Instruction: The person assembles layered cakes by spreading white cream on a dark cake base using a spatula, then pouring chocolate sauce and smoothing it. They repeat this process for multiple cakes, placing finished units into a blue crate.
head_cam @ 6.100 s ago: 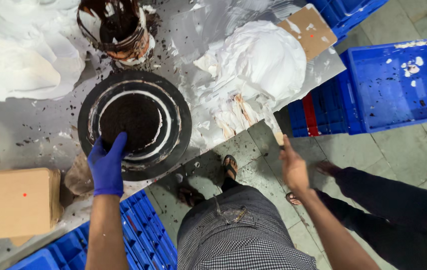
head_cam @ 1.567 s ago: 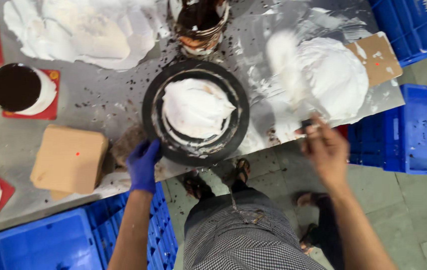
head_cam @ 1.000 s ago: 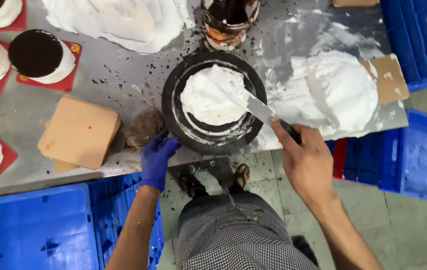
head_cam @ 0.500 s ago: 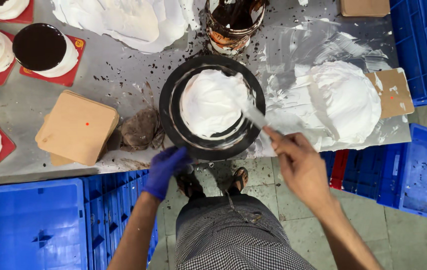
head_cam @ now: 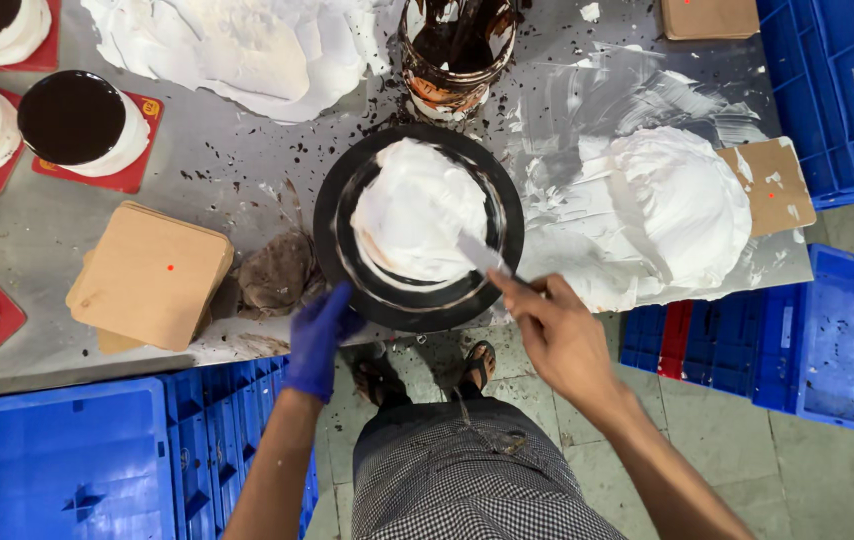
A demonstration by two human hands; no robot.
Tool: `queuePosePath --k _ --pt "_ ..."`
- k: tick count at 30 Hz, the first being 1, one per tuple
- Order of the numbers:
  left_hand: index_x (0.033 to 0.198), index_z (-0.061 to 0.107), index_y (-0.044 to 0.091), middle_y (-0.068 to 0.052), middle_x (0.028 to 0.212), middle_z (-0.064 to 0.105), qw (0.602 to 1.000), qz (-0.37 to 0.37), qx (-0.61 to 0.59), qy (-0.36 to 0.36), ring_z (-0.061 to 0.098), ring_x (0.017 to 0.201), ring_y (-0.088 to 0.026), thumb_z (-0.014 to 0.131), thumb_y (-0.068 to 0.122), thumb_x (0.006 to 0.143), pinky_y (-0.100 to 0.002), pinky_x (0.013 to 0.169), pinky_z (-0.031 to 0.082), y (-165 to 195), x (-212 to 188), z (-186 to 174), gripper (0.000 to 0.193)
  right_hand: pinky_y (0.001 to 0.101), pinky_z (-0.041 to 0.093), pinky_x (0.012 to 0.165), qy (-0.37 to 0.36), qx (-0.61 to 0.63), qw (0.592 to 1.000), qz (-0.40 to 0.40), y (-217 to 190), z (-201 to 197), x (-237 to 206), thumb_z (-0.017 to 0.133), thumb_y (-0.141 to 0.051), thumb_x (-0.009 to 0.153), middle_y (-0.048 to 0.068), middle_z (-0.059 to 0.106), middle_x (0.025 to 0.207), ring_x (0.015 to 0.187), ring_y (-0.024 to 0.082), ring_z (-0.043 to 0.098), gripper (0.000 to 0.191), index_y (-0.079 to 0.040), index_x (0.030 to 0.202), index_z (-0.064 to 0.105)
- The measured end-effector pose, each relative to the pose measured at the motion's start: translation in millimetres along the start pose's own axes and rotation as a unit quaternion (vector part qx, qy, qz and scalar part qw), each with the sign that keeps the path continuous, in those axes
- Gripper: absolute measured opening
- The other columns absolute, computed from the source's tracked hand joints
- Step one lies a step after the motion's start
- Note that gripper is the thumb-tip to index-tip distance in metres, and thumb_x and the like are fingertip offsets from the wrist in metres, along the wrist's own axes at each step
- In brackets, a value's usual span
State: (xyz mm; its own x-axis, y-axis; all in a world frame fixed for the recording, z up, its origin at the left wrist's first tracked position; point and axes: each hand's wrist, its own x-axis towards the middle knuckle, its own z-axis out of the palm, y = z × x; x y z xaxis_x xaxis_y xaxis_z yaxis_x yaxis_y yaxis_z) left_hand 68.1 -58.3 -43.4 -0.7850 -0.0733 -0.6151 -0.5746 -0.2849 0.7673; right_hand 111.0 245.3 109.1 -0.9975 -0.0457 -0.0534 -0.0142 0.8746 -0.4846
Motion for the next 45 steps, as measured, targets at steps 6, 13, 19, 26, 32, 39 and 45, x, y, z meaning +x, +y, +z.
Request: queuePosePath --k 6,13,19,26,32,39,45 --pt "0.119 0.069 -0.001 -0.013 0.102 0.078 0.999 -0.025 -0.003 -0.042 0.077 0.089 -0.021 0.064 0.031 0.094 -0.031 0.082 0.061 8 -12 -12 0.041 0.0246 0.048 0.035 0.007 -0.068 0.994 -0.084 -3 1 -14 0.059 -0.003 0.090 0.014 0.064 0.102 0.053 0.015 0.058 0.055 -0.030 0.138 0.065" --pt "0.125 0.065 -0.004 -0.014 0.114 0.075 0.996 0.031 -0.058 -0.067 0.075 0.100 -0.023 0.066 0.030 0.096 -0.033 0.092 0.061 2 4 -12 0.045 0.0231 0.041 0.040 -0.001 0.156 0.987 -0.036 41 8 -10 0.057 0.001 0.092 0.004 0.068 0.090 0.053 0.008 0.051 0.046 -0.022 0.129 0.072" --pt "0.123 0.067 -0.002 -0.017 0.107 0.077 0.993 -0.066 0.046 -0.092 0.076 0.094 -0.027 0.065 0.032 0.093 -0.034 0.084 0.061 -12 -9 -16 0.045 0.0247 0.040 0.035 -0.054 0.163 0.985 0.024 33 4 -23 0.055 -0.003 0.096 0.007 0.065 0.091 0.050 0.008 0.044 0.042 -0.021 0.132 0.071" --pt "0.119 0.070 -0.003 -0.010 0.102 0.073 1.000 0.014 -0.007 -0.027 0.071 0.086 -0.019 0.069 0.031 0.096 -0.033 0.079 0.059 23 27 -16 0.040 0.0234 0.039 0.035 0.058 -0.095 0.990 -0.089 23 12 -10 0.058 -0.005 0.092 0.012 0.063 0.097 0.050 0.010 0.047 0.049 -0.017 0.138 0.069" --pt "0.113 0.075 0.004 -0.001 0.095 0.074 0.993 0.103 0.056 -0.014 0.066 0.080 -0.010 0.072 0.034 0.095 -0.026 0.074 0.054 71 113 -5 0.035 0.0239 0.037 0.037 -0.019 0.099 0.994 -0.031 38 11 -13 0.059 -0.002 0.094 0.002 0.067 0.092 0.047 0.005 0.047 0.029 -0.016 0.114 0.075" --pt "0.120 0.072 0.003 -0.005 0.104 0.074 0.991 0.095 -0.086 0.032 0.065 0.095 -0.014 0.057 0.046 0.103 -0.028 0.087 0.053 16 120 22 0.049 0.0275 0.038 0.042 -0.011 0.129 0.991 0.024 46 -12 -14 0.058 -0.003 0.096 0.006 0.058 0.079 0.055 0.011 0.044 0.045 -0.019 0.138 0.067" --pt "0.133 0.058 0.008 -0.011 0.118 0.073 0.984 -0.107 -0.052 -0.133 0.072 0.101 -0.022 0.062 0.016 0.091 -0.038 0.089 0.058 -106 -51 59 0.043 0.0323 0.045 0.052 -0.036 0.141 0.989 0.009 27 -20 -20 0.059 -0.006 0.097 0.008 0.057 0.080 0.058 0.015 0.050 0.047 -0.024 0.140 0.065"
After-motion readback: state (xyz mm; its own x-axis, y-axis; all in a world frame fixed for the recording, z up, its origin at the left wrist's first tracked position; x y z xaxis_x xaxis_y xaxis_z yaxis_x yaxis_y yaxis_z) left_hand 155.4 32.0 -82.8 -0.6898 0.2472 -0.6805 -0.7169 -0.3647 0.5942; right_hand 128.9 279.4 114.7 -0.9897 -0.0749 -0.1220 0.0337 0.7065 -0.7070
